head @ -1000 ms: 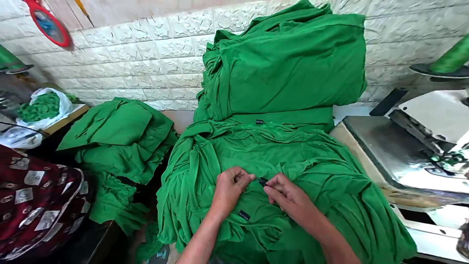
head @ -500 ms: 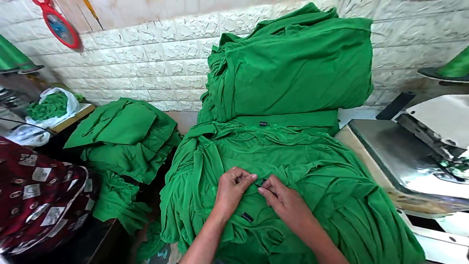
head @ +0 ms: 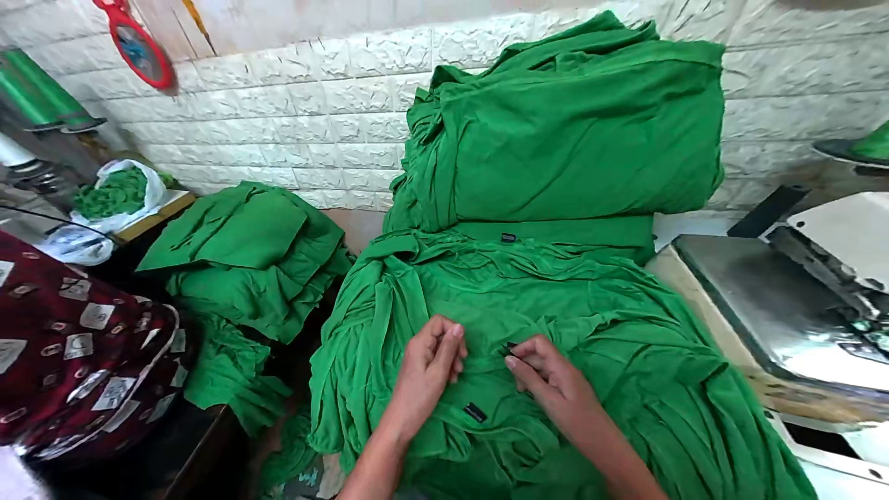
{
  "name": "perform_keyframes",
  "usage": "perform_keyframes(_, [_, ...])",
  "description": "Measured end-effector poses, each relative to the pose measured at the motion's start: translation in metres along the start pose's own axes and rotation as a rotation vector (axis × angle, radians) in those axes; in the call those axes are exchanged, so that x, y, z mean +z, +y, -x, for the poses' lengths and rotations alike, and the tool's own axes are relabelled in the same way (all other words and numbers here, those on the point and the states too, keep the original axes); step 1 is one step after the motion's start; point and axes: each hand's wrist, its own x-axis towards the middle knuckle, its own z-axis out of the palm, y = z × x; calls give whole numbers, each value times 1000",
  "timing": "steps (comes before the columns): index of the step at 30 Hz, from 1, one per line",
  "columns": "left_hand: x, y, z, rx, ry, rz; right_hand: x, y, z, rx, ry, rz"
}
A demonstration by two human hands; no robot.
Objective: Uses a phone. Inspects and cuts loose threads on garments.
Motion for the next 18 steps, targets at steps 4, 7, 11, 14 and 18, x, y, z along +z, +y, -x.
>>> perform_keyframes(4, [-59, 30, 36, 82, 258, -482, -10, -3, 3, -31, 7, -175])
perform_keyframes(7, [-109, 46, 61, -90, 487, -1092, -17, -11, 2, -64, 45, -166])
perform_keyframes(11, [-110, 60, 68, -102, 514, -1038, -6, -26, -9, -164, 41, -292])
perform_keyframes(14, [-68, 57, 48, 60, 351, -624, 15, -40, -20, -209, -39, -426])
perform_keyframes(18, [-23, 32, 16, 150, 32, -381, 33, -33, -32, -168, -73, -486])
